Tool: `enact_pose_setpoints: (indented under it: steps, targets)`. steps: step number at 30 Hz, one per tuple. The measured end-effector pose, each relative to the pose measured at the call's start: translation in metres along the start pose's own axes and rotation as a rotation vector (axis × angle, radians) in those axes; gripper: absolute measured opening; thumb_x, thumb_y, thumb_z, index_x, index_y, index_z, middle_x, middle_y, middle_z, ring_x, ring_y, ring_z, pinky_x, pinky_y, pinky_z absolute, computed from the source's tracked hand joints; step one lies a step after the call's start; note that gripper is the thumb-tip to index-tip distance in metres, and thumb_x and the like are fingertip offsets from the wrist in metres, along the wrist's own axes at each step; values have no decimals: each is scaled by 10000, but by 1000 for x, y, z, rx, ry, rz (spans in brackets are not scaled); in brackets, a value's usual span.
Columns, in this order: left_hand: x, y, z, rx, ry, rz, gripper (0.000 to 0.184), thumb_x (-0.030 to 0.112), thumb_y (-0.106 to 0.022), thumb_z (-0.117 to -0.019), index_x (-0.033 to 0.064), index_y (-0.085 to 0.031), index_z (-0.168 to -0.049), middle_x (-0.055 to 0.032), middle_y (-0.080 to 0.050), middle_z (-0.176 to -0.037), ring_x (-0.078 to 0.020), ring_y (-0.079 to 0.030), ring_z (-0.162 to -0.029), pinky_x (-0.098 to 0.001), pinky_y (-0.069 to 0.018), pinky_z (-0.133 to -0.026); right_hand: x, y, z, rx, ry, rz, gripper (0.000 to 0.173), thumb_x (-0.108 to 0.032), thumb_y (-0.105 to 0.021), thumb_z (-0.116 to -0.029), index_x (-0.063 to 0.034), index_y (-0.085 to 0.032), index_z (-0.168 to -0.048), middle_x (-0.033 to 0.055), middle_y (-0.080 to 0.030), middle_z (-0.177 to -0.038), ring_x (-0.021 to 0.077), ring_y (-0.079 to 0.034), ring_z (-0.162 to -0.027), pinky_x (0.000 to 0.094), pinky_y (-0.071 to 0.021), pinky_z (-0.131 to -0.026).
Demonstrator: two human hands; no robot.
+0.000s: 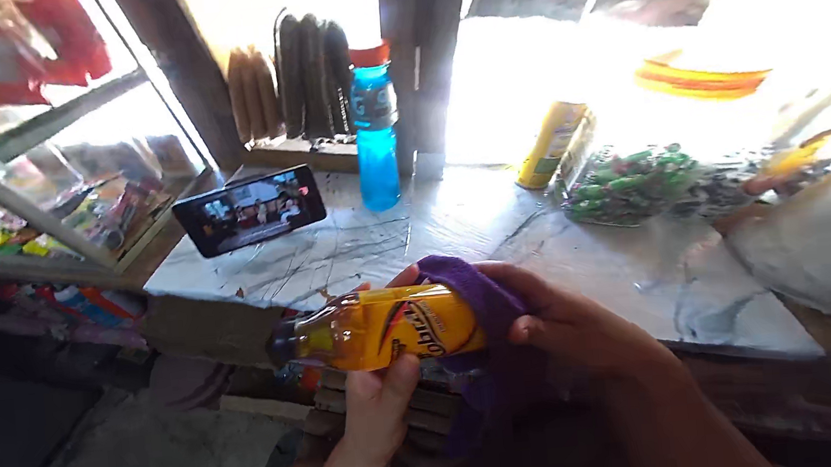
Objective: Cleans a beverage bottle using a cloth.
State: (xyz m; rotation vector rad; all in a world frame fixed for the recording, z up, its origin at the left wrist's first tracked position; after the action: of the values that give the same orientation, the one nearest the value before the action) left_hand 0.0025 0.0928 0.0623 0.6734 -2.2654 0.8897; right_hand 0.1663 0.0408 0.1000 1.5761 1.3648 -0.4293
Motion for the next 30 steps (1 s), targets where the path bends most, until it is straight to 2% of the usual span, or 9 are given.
enact_pose_setpoints:
  steps: [4,7,8,12,17,20,23,27,30]
  targets:
    - [3,5,-1,53,-3,-21,602,435,-709,-920,216,-509,-1443,-42,-622,-1415,-175,-637,-1234,-368,-530,-1038,-5,-3,-1,-35,36,-17,617,-455,-474,-1060,1,-430,-1472,44,-650,-1287,-3,-612,-1155,230,-533,-1002]
    - [5,7,-3,85,6,-13,645,447,-730,-898,122,-508,-1410,-77,-647,-1360,-192,-648,-1212,-378,-552,-1008,-6,-2,-1,-8,41,30,534,-334,-484,-1076,35,-442,-1459,88,-642,-1300,16,-611,-1169,230,-520,-1014]
    - [4,9,-3,119,23,-18,646,461,-736,-886,122,-522,-1392,-68,-664,-1333,-180,-660,-1193,-366,-562,-995,-7,-1,-1,2,51,32,526,-320,-491,-1076,43,-449,-1453,99,-644,-1296,24,-613,-1170,233,-519,-1016]
    - [2,12,-1,161,38,24,610,482,-738,-866,131,-566,-1335,-73,-694,-1276,-190,-676,-1171,-374,-567,-989,-6,-2,-1,6,51,-61,625,-456,-609,-991,28,-515,-1375,41,-692,-1184,-14,-640,-1079,209,-548,-944]
    - [13,-3,1,37,-64,-133,620,460,-703,-916,132,-510,-1405,-48,-655,-1351,-175,-639,-1231,-356,-539,-1033,-4,-5,0,-7,0,-52,652,-461,-667,-956,2,-510,-1386,58,-692,-1192,18,-651,-1077,237,-555,-939]
    - [19,-11,5,31,-120,-192,585,456,-696,-918,170,-539,-1405,-12,-661,-1353,-146,-629,-1246,-330,-515,-1063,-6,-6,0,-22,6,-14,684,-516,-648,-947,-7,-514,-1383,66,-697,-1173,32,-657,-1062,248,-559,-923]
    - [20,-9,2,29,-127,-222,606,488,-693,-914,137,-535,-1382,-34,-674,-1318,-161,-648,-1210,-341,-531,-1038,-6,-6,1,-34,22,34,704,-561,-584,-967,-8,-509,-1395,74,-700,-1159,46,-660,-1056,267,-559,-916]
    - [15,0,0,107,-84,-233,610,536,-679,-902,145,-546,-1351,-13,-697,-1271,-143,-662,-1184,-339,-554,-1006,-8,-6,0,-17,58,109,679,-552,-477,-1024,4,-502,-1413,101,-699,-1172,75,-663,-1074,299,-556,-931]
    - [12,5,1,158,-47,-190,659,534,-707,-878,121,-522,-1357,-27,-701,-1257,-153,-674,-1164,-345,-568,-983,-10,-5,0,-8,75,125,657,-526,-453,-1043,8,-493,-1425,108,-690,-1202,81,-656,-1103,300,-548,-954]
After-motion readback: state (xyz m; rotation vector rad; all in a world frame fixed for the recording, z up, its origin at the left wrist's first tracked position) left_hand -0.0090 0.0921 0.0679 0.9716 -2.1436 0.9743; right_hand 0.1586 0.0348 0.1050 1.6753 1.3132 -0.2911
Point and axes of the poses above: each hand's wrist, its own z-axis away from the middle knuckle, its own y-axis out of the back of the hand, x = y × z, the point moved 9 cm from there along -z, towards the middle knuckle
